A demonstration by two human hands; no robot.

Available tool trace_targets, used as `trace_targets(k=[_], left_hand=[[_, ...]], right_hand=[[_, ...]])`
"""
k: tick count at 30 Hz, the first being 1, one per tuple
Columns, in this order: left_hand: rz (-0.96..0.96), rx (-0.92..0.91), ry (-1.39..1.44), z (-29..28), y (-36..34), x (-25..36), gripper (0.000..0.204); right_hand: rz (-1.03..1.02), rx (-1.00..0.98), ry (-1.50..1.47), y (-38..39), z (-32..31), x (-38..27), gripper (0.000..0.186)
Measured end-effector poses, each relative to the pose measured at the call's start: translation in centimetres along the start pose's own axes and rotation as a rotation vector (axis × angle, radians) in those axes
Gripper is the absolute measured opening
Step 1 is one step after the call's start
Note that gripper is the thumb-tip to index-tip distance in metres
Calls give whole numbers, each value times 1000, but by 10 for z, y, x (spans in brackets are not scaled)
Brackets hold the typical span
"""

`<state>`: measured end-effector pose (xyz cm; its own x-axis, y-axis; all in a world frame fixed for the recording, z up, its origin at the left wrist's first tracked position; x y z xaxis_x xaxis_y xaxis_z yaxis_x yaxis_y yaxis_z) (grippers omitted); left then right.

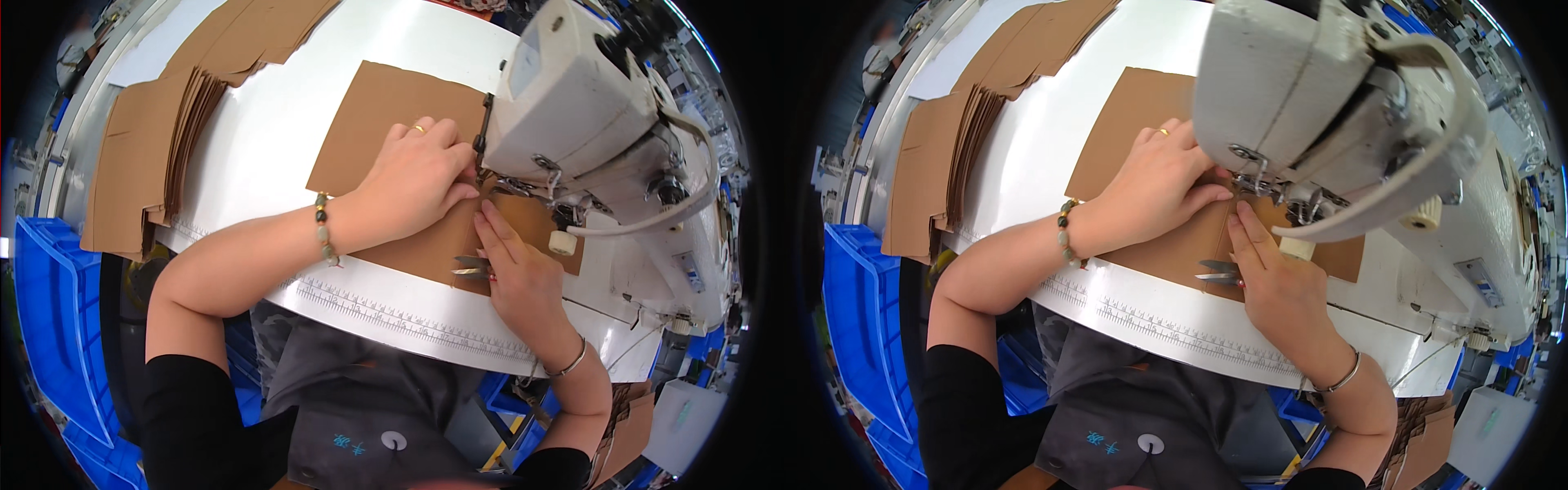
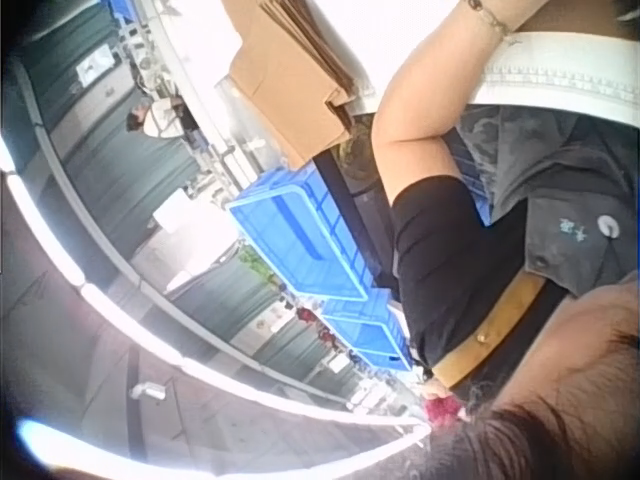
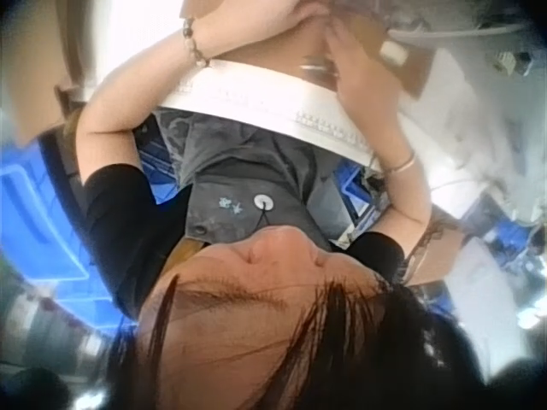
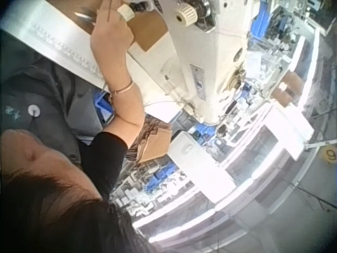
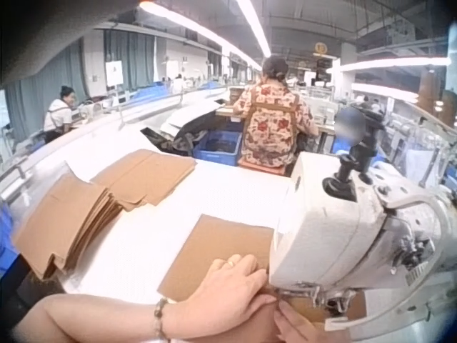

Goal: Using a sewing machine to stitch together pieces of brown leather material.

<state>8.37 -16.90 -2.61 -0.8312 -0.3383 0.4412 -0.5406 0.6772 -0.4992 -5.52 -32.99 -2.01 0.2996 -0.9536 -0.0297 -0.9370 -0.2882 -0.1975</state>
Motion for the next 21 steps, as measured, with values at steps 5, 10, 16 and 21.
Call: trace_targets(k=[5,10,16,21], left_hand=[[-101,-95,21,7,1,-4,12],[-122,-69,-45,-3,6,-10,11],[-71,-82,-118,-9,7,-6,10],[15,-87,-221,-17,13,9,16]], right_hand=[[-22,74,48,-1,0,0,56],[-1,66,44,1,0,0,57],[34,32,72,1,-3,0,53],[38,25,71,0,0,0,51]])
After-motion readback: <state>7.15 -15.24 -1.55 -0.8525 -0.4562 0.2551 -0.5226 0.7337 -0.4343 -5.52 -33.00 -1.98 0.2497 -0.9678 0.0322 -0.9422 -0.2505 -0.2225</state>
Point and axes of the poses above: each hand's wrist, its own y-axis away from the middle knuckle, its own z-axis out of the palm, x = y × z, the point moved 2 cm from there along -y, towards the middle knuckle, and after that the axes turned 6 degrees about y, right-handed, at the moved point
